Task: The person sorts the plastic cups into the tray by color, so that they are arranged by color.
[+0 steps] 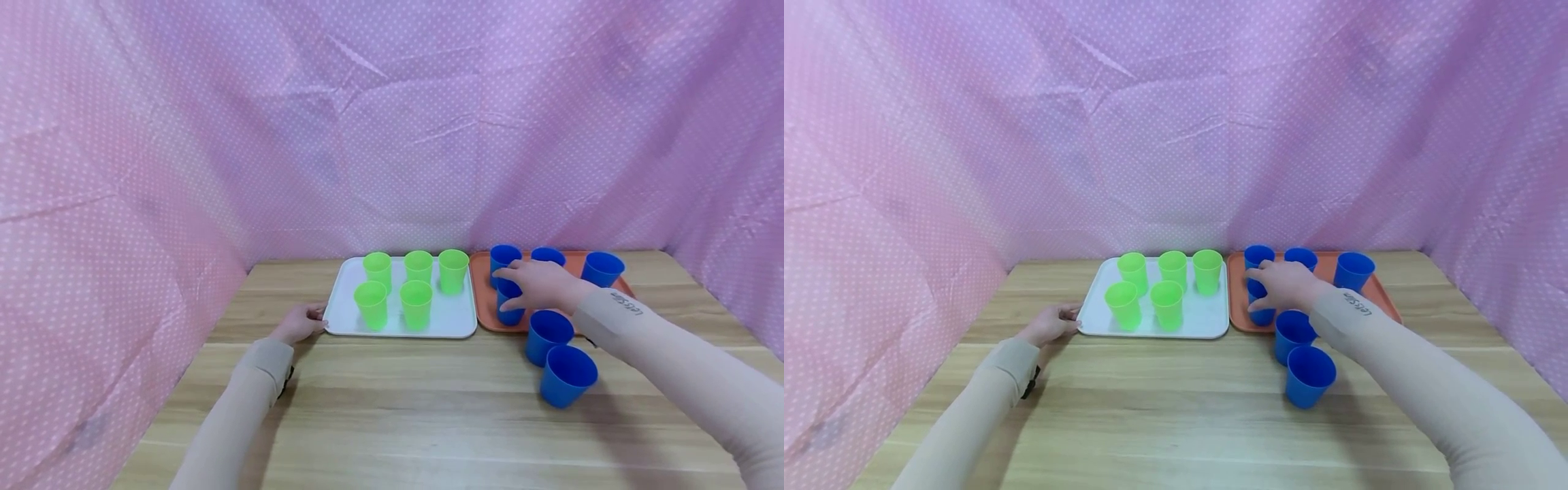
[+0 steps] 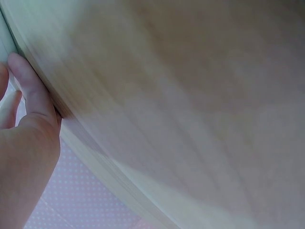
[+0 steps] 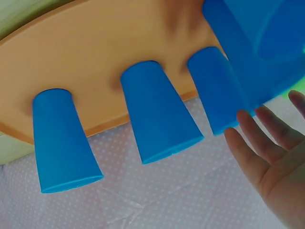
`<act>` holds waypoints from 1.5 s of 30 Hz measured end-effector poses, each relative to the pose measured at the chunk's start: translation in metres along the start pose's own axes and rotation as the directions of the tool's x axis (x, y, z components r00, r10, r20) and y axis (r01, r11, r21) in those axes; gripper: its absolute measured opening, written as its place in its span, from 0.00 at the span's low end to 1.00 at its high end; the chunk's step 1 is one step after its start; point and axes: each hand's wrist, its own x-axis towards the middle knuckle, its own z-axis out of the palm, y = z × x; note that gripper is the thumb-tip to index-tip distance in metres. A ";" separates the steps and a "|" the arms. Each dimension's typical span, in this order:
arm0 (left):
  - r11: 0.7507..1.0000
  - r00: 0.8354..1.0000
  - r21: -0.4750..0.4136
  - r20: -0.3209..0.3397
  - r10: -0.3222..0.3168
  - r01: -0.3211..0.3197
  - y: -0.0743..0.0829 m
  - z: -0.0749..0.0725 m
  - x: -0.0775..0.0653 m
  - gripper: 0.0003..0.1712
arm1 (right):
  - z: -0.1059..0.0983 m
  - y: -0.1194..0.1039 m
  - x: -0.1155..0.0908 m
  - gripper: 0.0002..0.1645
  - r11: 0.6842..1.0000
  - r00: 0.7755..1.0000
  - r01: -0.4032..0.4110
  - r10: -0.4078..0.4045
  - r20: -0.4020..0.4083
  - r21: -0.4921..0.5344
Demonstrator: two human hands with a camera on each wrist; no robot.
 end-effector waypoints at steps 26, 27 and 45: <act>1.000 1.000 0.000 -0.006 0.005 -0.005 -0.001 0.003 0.000 0.30 | -0.018 -0.004 -0.044 0.38 0.995 0.974 -0.018 0.040 -0.224 0.103; 1.000 1.000 0.006 -0.007 0.001 -0.001 0.000 0.003 0.000 0.30 | -0.017 -0.004 -0.046 0.37 0.994 0.972 -0.012 0.037 -0.231 0.108; 0.999 1.000 0.039 0.000 -0.020 0.020 0.002 -0.002 0.002 0.30 | -0.004 -0.002 -0.082 0.34 0.994 0.922 0.084 -0.049 -0.385 0.076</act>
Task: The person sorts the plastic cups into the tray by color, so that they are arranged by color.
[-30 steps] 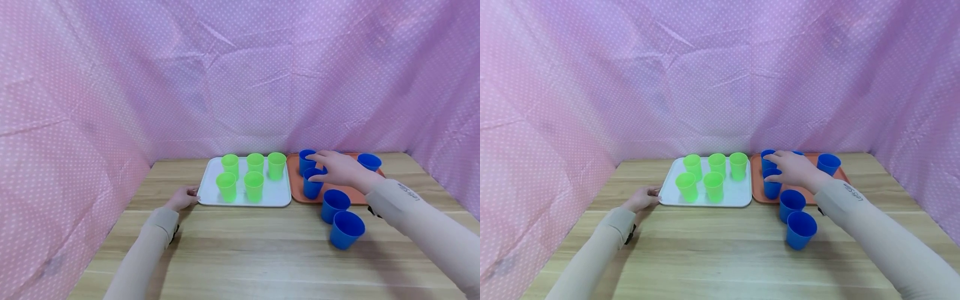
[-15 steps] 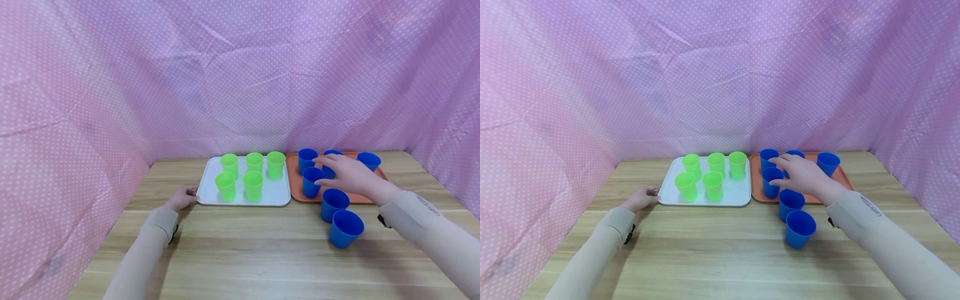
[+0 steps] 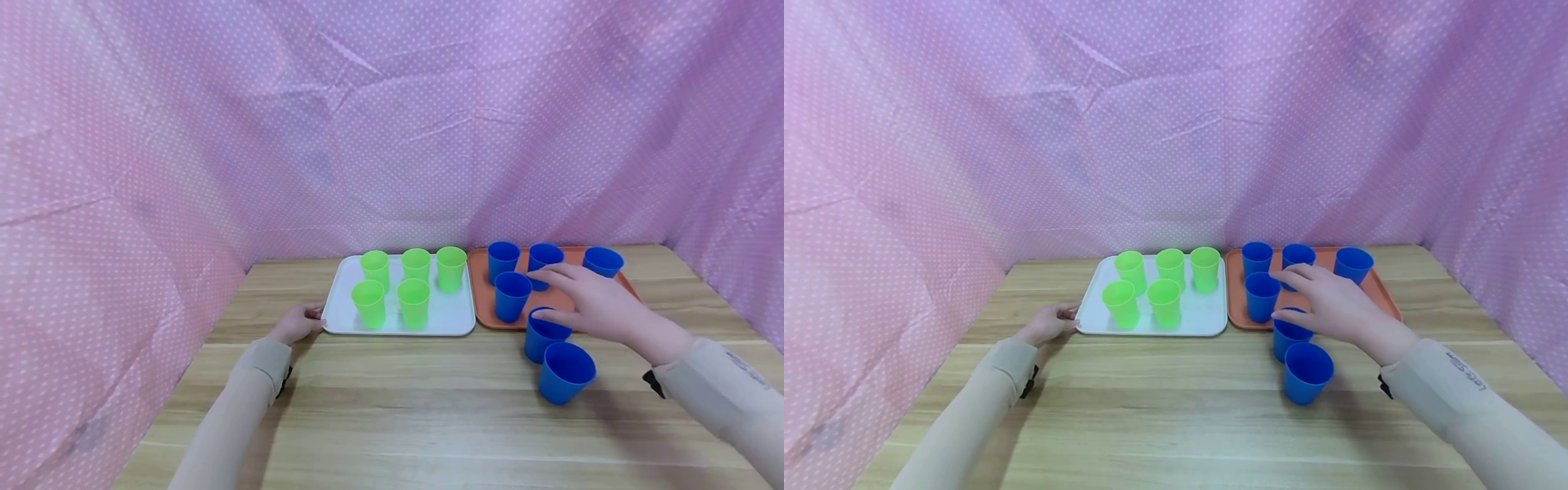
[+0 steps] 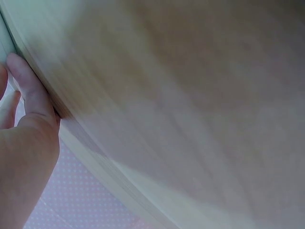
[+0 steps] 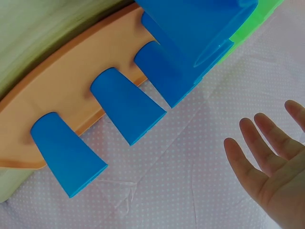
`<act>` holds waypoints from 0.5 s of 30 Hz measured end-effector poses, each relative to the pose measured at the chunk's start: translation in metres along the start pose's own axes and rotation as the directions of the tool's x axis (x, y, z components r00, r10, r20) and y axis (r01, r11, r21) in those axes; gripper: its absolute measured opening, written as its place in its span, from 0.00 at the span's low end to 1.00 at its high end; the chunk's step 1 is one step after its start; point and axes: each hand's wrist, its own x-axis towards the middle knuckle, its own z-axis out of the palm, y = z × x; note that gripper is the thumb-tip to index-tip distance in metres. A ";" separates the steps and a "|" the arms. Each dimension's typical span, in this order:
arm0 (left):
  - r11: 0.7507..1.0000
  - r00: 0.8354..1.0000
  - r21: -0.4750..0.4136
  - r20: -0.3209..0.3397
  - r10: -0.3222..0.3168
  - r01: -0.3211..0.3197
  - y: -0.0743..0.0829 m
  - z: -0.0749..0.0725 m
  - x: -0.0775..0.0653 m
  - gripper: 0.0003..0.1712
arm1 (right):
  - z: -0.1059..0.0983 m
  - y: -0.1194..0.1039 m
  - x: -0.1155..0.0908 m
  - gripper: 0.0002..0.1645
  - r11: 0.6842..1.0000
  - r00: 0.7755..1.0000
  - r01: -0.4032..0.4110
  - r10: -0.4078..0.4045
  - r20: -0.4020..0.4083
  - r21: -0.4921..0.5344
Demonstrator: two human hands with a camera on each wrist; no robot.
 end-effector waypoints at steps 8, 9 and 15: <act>1.000 1.000 0.009 -0.001 0.029 -0.029 0.000 0.000 0.001 0.30 | 0.000 -0.003 -0.016 0.33 0.998 0.997 0.042 -0.045 -0.062 -0.044; 1.000 1.000 0.011 -0.001 0.029 -0.029 0.000 0.000 0.000 0.30 | 0.000 -0.003 -0.018 0.33 0.998 0.997 0.046 -0.049 -0.065 -0.042; 1.000 1.000 0.010 0.007 0.001 -0.001 0.000 0.001 0.001 0.30 | 0.001 -0.003 -0.028 0.35 0.994 0.992 0.096 -0.100 -0.077 -0.050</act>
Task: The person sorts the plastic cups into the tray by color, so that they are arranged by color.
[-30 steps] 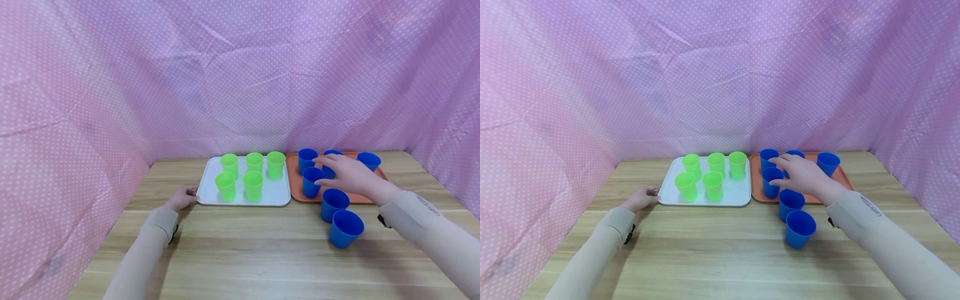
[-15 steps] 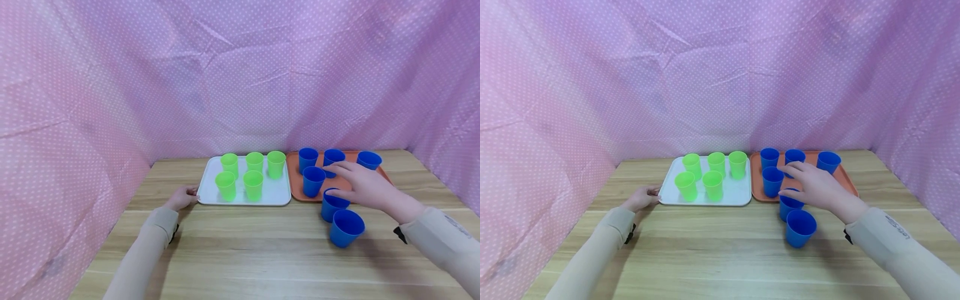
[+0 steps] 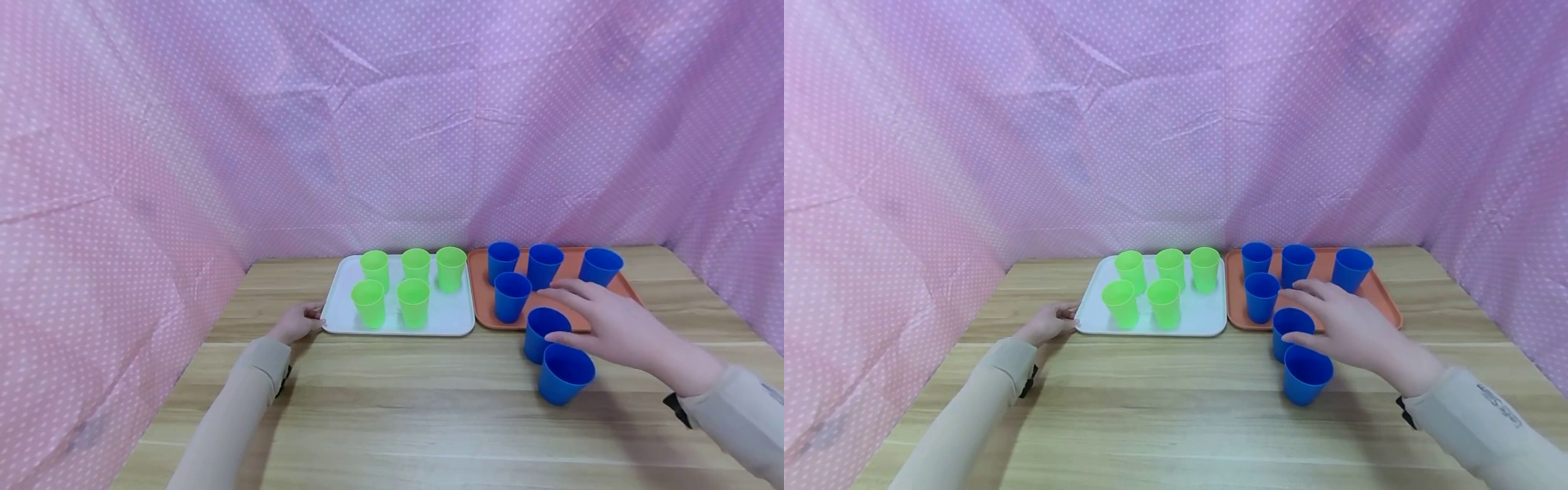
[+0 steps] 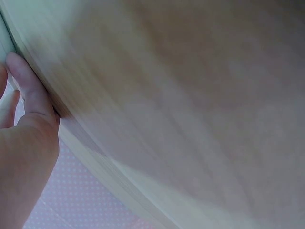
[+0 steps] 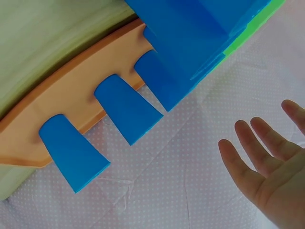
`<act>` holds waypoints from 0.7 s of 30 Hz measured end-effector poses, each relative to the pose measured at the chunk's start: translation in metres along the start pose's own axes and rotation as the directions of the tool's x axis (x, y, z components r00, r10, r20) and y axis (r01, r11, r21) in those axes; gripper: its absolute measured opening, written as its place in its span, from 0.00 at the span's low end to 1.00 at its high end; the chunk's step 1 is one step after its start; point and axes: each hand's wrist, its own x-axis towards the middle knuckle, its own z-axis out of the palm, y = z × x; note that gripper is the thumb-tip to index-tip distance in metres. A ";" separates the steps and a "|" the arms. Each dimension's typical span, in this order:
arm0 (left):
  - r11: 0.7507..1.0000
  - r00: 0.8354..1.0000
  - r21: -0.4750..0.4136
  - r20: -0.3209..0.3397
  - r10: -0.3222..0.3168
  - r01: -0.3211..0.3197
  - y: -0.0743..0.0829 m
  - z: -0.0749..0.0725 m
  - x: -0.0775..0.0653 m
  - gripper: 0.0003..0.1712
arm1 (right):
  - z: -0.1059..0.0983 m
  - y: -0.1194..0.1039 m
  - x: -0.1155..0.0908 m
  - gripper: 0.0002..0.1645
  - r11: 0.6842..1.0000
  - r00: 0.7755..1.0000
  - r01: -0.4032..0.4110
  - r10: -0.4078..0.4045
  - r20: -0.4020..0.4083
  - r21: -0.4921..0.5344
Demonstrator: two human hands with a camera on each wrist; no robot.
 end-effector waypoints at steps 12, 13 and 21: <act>0.999 1.000 -0.038 0.010 -0.001 0.001 -0.002 0.000 0.001 0.31 | 0.009 -0.004 -0.027 0.42 0.997 0.998 -0.061 0.061 -0.002 0.036; 0.999 1.000 -0.042 0.009 -0.006 0.006 -0.002 0.000 0.001 0.31 | 0.011 -0.005 -0.030 0.42 0.998 0.999 -0.053 0.053 -0.009 0.032; 0.998 1.000 -0.061 0.011 0.006 -0.006 -0.004 0.002 0.004 0.31 | 0.020 -0.016 -0.042 0.41 0.999 0.999 -0.041 0.041 -0.013 0.028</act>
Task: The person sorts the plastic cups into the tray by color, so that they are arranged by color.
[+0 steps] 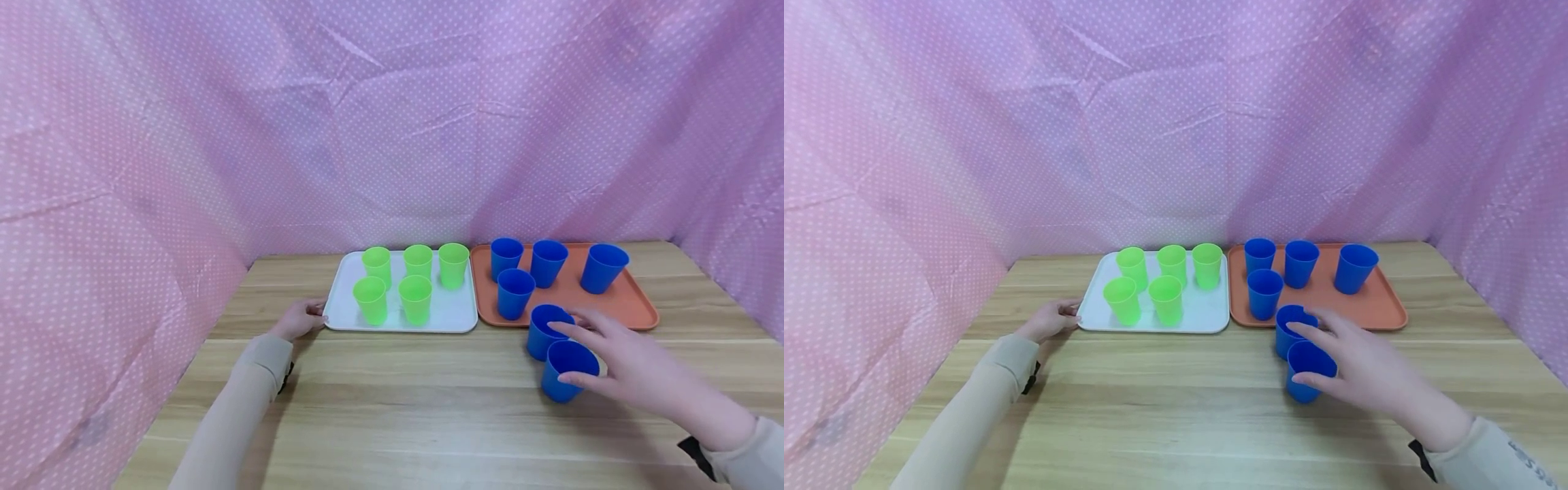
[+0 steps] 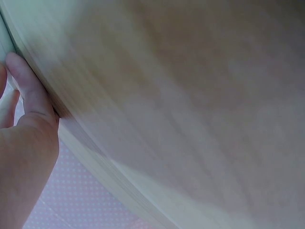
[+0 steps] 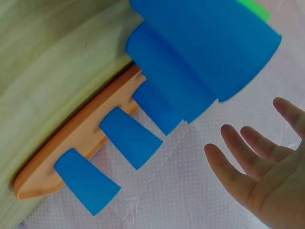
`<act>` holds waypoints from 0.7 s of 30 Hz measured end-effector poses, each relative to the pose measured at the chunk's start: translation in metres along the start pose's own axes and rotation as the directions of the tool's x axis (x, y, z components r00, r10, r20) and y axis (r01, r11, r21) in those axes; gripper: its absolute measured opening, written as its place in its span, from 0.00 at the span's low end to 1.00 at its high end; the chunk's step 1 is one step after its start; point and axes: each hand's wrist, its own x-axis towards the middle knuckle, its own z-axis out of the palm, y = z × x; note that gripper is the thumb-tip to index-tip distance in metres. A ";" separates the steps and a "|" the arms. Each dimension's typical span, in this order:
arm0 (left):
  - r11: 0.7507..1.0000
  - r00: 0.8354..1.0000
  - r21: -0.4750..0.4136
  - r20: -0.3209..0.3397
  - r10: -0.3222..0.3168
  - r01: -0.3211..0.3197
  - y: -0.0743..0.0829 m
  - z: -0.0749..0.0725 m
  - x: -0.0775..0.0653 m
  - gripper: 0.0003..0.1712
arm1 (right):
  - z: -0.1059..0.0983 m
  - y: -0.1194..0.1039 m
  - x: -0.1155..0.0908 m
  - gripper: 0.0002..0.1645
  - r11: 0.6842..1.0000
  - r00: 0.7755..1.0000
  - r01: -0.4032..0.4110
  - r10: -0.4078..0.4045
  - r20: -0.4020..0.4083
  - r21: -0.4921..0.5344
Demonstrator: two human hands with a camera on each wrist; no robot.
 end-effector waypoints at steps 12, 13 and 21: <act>1.000 1.000 0.012 -0.018 -0.018 0.018 0.002 0.001 -0.002 0.30 | 0.011 -0.009 -0.011 0.41 0.999 0.999 -0.025 0.025 0.022 -0.035; 1.000 1.000 0.009 -0.020 -0.023 0.023 0.002 0.001 -0.002 0.30 | 0.011 -0.009 -0.012 0.41 0.999 0.999 -0.026 0.027 0.022 -0.038; 1.000 1.000 0.029 -0.014 -0.012 0.012 0.001 0.000 -0.003 0.30 | 0.014 -0.010 -0.014 0.38 0.999 0.999 -0.032 0.034 0.041 -0.035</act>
